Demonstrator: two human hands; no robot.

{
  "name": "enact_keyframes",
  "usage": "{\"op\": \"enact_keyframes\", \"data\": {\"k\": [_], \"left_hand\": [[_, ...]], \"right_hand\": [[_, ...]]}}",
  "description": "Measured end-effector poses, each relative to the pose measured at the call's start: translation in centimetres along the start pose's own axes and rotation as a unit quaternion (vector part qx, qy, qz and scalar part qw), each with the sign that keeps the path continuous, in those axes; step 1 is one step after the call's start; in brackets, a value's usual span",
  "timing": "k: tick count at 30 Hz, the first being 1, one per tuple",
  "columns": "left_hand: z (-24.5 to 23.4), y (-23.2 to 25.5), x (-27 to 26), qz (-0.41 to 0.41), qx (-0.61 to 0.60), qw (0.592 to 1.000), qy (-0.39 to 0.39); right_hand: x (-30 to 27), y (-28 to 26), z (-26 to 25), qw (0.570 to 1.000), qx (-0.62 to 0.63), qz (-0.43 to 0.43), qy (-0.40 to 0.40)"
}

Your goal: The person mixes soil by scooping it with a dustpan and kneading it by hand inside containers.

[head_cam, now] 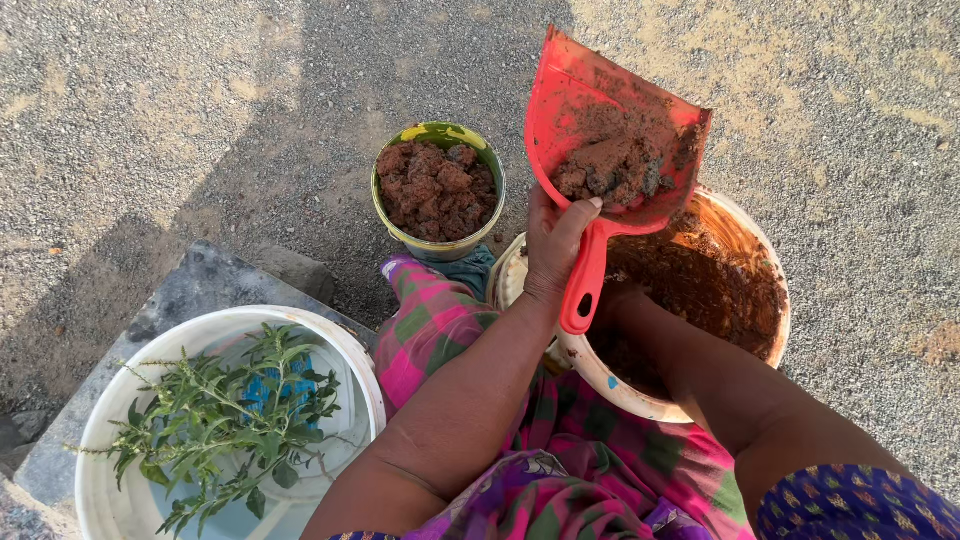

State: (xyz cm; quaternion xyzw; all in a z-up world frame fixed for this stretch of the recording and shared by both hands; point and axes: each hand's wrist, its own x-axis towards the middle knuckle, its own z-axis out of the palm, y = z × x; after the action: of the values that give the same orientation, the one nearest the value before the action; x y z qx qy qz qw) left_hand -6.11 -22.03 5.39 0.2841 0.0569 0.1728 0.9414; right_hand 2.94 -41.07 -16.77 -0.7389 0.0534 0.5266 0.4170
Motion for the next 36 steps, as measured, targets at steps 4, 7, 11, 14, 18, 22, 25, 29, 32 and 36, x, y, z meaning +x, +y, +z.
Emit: {"op": "enact_keyframes", "data": {"k": [4,7,11,14,18,22,25,29,32,36], "left_hand": [[0.2,0.2,-0.2,-0.017,0.004,1.0,-0.016],[0.1,0.0,-0.1,0.007,0.002,1.0,-0.018],[-0.3,-0.2,0.1,-0.002,0.013,1.0,-0.008],[-0.4,-0.3,-0.2,0.004,0.0,1.0,-0.017],[-0.1,-0.3,0.0,0.011,0.002,1.0,-0.018],[-0.4,0.0,-0.1,0.004,0.013,1.0,-0.018],[-0.8,-0.3,0.5,0.008,0.003,1.0,-0.012],[-1.3,0.3,0.8,-0.018,-0.025,0.999,-0.008],[-1.2,1.0,1.1,-0.086,-0.035,0.995,0.038],[-1.7,1.3,2.0,-0.139,-0.081,0.987,0.02]], "right_hand": [[-1.7,0.5,0.3,0.995,0.084,0.034,-0.041],[-2.5,0.6,0.8,0.989,0.129,0.045,-0.059],[-3.4,0.4,1.0,0.982,0.165,0.054,-0.076],[-4.0,0.3,1.0,0.977,0.191,0.051,-0.085],[-3.1,0.6,0.6,0.974,0.199,0.041,-0.104],[-0.4,1.4,-0.2,0.986,0.051,0.067,-0.146],[1.3,1.9,-1.1,0.972,-0.133,0.06,-0.184],[0.5,0.1,-1.7,0.92,-0.32,0.001,-0.229],[-5.1,-3.7,-2.3,0.948,-0.226,-0.044,-0.221],[-16.5,-7.1,-2.3,0.994,-0.081,-0.069,0.007]]}}
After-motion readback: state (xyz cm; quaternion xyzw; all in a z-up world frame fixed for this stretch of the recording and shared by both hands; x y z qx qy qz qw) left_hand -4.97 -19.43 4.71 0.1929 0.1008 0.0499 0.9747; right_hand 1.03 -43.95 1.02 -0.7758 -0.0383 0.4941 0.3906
